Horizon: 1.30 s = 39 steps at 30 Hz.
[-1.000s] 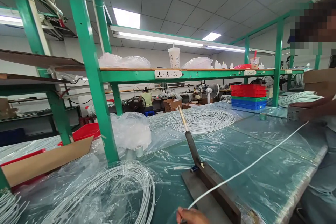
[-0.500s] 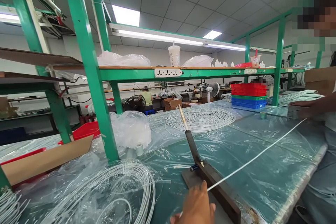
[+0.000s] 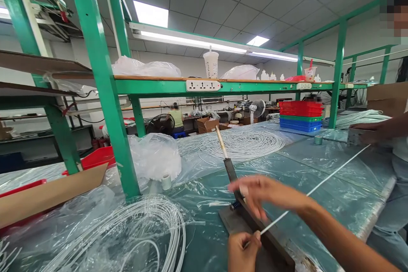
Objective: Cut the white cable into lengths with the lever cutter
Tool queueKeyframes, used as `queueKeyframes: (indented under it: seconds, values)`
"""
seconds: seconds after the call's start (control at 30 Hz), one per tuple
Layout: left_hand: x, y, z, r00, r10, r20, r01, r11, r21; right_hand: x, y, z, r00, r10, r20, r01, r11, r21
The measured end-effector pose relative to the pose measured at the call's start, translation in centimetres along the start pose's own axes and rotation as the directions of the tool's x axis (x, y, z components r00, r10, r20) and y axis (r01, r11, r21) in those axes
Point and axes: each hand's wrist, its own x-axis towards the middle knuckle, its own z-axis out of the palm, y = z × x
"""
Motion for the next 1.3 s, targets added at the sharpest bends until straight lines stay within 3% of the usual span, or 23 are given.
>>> queueKeyframes:
  seconds: [0.03, 0.07, 0.17, 0.23, 0.33, 0.5, 0.67, 0.8, 0.93, 1.1, 1.3]
  values:
    - [0.1, -0.1, 0.1, 1.000, 0.027, -0.002, -0.027, 0.999, 0.017, 1.7, -1.3, -1.4, 0.997, -0.021, -0.078, 0.020, 1.000, -0.014]
    - [0.2, -0.2, 0.1, 0.999, 0.049, -0.009, -0.049, 0.998, 0.034, 3.6, -2.4, -2.8, 0.960, -0.036, -0.279, 0.022, 0.998, -0.054]
    - [0.8, -1.1, 0.3, 0.998, 0.051, -0.035, -0.050, 0.998, 0.033, 9.8, -4.0, -6.7, 0.916, 0.036, -0.401, -0.048, 0.999, -0.020]
    - [1.3, -1.9, 0.5, 0.998, 0.037, -0.041, -0.037, 0.999, 0.000, 13.2, -3.8, -8.3, 0.924, 0.114, -0.365, -0.109, 0.993, 0.034]
    - [1.9, -3.1, 0.7, 0.999, 0.014, -0.043, -0.014, 1.000, -0.007, 16.5, -2.8, -8.9, 0.941, 0.183, -0.286, -0.158, 0.981, 0.109]
    - [1.7, -2.9, 0.5, 0.998, 0.018, -0.065, -0.017, 1.000, 0.008, 17.7, -2.5, -8.4, 0.941, 0.236, -0.244, -0.194, 0.964, 0.184]
    - [0.8, -1.1, 0.1, 0.998, 0.013, -0.057, -0.013, 1.000, -0.001, 13.7, -4.5, -8.3, 0.956, 0.189, -0.226, -0.141, 0.967, 0.211]
    - [0.2, 0.4, -0.2, 0.997, 0.002, -0.076, -0.005, 0.999, -0.043, 7.1, -6.5, -8.4, 0.977, 0.141, -0.162, -0.104, 0.970, 0.218]
    - [-0.1, 1.6, -0.6, 0.999, 0.002, -0.052, -0.003, 1.000, -0.007, -0.4, -6.5, -7.5, 0.966, 0.195, -0.168, -0.153, 0.961, 0.232]
    - [-0.1, 1.8, -0.9, 0.999, -0.009, -0.036, 0.010, 1.000, 0.026, -8.2, -4.2, -4.6, 0.921, 0.297, -0.254, -0.256, 0.950, 0.181]
    - [0.0, 1.4, -0.9, 1.000, 0.014, -0.027, -0.012, 0.998, 0.060, -13.0, -1.6, -1.1, 0.772, 0.533, -0.346, -0.434, 0.841, 0.324]
